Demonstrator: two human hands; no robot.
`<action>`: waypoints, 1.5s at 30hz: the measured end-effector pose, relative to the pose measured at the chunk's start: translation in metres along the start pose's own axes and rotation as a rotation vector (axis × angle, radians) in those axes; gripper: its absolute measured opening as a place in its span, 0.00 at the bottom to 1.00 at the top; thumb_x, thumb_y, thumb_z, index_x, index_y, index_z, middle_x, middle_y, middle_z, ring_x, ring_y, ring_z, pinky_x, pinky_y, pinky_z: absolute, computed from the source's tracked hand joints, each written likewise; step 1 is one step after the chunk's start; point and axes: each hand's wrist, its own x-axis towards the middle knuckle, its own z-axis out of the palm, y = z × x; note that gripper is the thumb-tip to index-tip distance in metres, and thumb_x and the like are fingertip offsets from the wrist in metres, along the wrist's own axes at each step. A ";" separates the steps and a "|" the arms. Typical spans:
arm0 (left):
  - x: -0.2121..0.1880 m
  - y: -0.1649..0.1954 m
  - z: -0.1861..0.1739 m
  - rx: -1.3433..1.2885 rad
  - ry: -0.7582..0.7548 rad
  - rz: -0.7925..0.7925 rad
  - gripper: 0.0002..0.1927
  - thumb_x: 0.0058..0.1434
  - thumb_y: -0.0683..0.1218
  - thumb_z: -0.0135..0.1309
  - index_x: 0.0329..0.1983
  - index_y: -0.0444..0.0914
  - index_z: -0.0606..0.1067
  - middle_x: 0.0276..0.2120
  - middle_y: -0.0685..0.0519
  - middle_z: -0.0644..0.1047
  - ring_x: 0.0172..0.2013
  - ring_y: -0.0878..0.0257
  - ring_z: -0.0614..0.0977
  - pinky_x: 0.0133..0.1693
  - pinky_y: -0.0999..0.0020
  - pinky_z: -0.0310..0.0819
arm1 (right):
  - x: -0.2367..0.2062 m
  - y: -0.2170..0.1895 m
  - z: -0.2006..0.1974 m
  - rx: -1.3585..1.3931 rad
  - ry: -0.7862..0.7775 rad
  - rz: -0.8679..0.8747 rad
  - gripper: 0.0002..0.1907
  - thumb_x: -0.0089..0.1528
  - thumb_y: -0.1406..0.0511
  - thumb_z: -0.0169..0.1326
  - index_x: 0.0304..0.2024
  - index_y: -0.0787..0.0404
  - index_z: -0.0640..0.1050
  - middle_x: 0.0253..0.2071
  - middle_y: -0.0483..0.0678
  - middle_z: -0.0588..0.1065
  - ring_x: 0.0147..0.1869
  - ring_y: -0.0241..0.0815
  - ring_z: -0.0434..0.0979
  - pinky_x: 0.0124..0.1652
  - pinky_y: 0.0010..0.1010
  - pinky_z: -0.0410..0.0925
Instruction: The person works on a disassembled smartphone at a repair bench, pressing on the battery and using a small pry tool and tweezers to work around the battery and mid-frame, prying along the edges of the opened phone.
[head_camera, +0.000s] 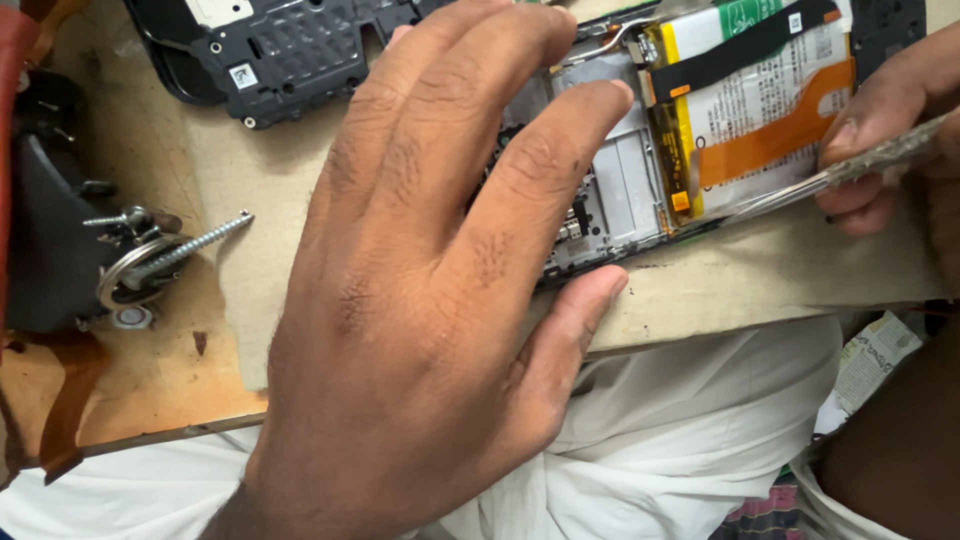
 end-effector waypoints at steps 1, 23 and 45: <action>0.000 0.000 0.000 -0.002 0.001 0.001 0.33 0.53 0.44 0.71 0.61 0.33 0.71 0.64 0.40 0.65 0.70 0.42 0.64 0.72 0.45 0.60 | 0.000 0.001 0.000 0.004 0.019 -0.016 0.30 0.74 0.46 0.28 0.33 0.60 0.68 0.23 0.43 0.60 0.27 0.41 0.61 0.31 0.35 0.62; 0.002 0.002 0.003 0.052 0.004 0.023 0.32 0.54 0.44 0.72 0.60 0.32 0.72 0.63 0.40 0.67 0.69 0.41 0.67 0.72 0.42 0.60 | 0.010 0.007 0.013 -0.026 0.078 -0.081 0.28 0.74 0.47 0.32 0.35 0.61 0.68 0.25 0.45 0.61 0.27 0.41 0.62 0.31 0.34 0.63; 0.000 0.001 0.003 0.059 0.011 0.034 0.32 0.55 0.45 0.72 0.60 0.32 0.71 0.64 0.40 0.67 0.70 0.41 0.66 0.73 0.42 0.59 | 0.008 0.012 0.012 -0.034 0.105 -0.106 0.25 0.75 0.48 0.35 0.38 0.62 0.68 0.27 0.46 0.62 0.27 0.42 0.64 0.32 0.34 0.64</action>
